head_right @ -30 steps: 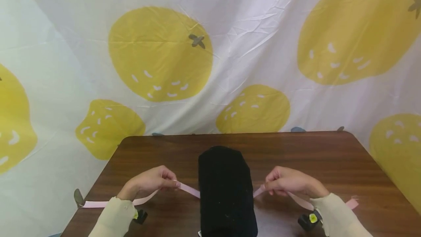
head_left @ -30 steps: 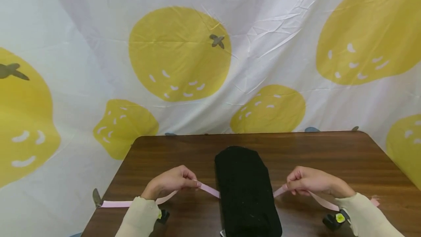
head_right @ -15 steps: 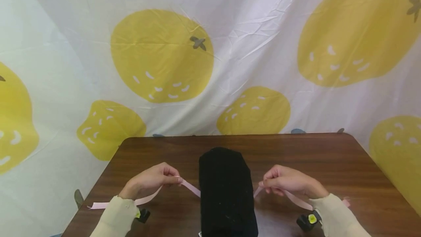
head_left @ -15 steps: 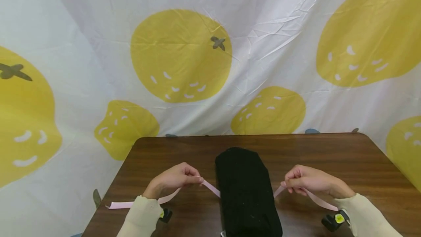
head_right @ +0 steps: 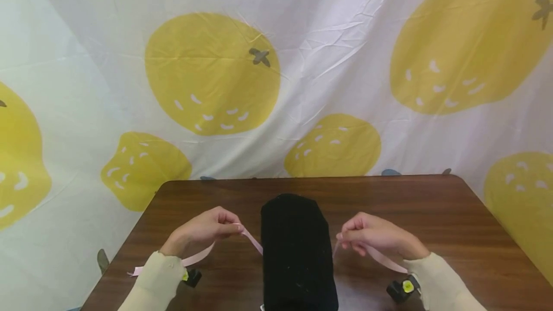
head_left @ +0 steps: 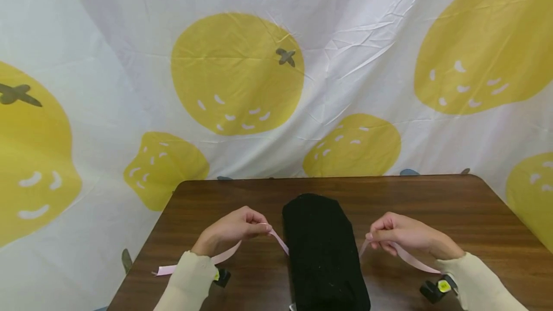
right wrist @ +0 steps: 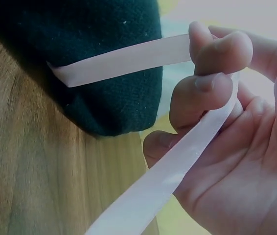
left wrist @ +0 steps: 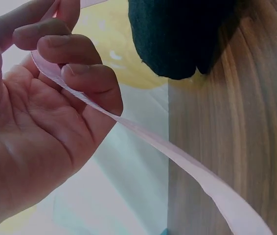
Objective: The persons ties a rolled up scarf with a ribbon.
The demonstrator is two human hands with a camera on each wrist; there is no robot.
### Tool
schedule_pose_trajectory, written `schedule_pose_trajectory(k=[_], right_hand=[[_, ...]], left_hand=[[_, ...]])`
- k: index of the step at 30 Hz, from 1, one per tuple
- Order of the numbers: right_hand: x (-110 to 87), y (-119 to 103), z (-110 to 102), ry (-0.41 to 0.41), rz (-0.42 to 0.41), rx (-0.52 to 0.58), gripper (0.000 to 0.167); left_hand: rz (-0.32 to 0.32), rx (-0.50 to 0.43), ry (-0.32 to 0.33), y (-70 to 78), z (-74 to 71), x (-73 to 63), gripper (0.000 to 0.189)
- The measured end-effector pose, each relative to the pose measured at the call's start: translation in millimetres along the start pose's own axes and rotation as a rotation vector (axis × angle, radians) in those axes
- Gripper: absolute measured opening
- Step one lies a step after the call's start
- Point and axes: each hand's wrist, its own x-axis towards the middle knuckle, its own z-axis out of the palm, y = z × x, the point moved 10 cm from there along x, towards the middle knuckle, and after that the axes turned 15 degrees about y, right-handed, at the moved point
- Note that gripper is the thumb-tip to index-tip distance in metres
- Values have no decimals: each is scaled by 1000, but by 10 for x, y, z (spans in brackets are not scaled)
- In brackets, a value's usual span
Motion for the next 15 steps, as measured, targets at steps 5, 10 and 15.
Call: schedule_pose_trajectory(k=[5,10,15], right_hand=[[18,-36,16,7,-16,-6,29],[40,-87,21,10,-47,-16,27],[55,-123,44,-4,-42,-9,26]], left_hand=[[49,23,-3,91,11,27,23],[122,103,-8,191,31,74,21],[159,130,-6,271,55,104,18]])
